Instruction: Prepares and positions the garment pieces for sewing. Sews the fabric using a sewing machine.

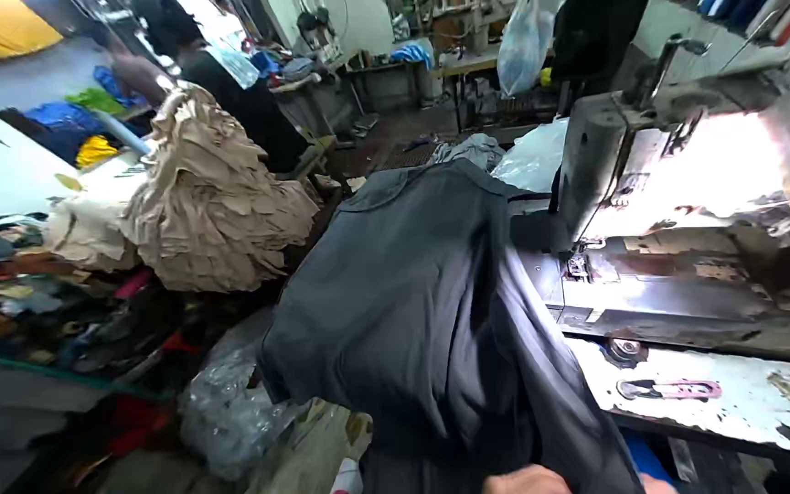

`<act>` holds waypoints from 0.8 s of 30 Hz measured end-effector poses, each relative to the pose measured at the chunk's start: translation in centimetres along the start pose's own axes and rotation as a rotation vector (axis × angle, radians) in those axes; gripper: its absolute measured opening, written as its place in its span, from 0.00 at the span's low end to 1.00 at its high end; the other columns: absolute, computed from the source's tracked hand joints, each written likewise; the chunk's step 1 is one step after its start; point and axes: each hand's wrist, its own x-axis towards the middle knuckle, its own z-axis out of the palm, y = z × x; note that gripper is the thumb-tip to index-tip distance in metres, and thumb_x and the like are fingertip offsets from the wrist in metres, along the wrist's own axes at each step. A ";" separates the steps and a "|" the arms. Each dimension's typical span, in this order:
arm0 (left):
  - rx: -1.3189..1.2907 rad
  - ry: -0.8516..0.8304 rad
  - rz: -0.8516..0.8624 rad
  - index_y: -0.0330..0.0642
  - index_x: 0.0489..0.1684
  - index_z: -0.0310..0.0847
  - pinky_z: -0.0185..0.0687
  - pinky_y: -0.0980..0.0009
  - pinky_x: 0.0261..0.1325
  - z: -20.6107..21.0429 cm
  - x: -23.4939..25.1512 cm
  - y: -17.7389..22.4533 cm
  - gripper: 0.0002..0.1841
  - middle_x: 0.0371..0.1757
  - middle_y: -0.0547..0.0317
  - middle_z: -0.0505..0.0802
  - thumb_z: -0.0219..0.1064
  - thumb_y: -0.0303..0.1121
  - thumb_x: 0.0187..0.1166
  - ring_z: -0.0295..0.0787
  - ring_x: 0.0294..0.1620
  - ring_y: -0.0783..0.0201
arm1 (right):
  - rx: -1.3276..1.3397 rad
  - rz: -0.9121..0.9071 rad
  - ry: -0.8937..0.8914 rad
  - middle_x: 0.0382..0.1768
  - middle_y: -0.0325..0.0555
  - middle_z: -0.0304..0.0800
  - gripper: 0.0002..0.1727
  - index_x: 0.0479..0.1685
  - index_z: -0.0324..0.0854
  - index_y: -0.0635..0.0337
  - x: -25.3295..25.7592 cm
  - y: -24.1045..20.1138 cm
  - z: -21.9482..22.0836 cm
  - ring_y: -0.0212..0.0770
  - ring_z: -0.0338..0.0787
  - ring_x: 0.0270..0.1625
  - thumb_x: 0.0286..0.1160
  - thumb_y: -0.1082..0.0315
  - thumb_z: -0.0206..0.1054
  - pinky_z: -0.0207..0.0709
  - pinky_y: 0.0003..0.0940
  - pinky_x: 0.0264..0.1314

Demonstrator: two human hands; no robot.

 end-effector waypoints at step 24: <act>0.354 -0.419 0.164 0.69 0.69 0.86 0.65 0.86 0.38 -16.8 6.4 2.1 0.18 0.36 0.68 0.82 0.69 0.52 0.82 0.75 0.34 0.81 | -0.022 -0.166 -0.050 0.44 0.30 0.92 0.11 0.59 0.87 0.54 0.3 -0.9 -3.9 0.15 0.86 0.47 0.85 0.64 0.66 0.79 0.11 0.52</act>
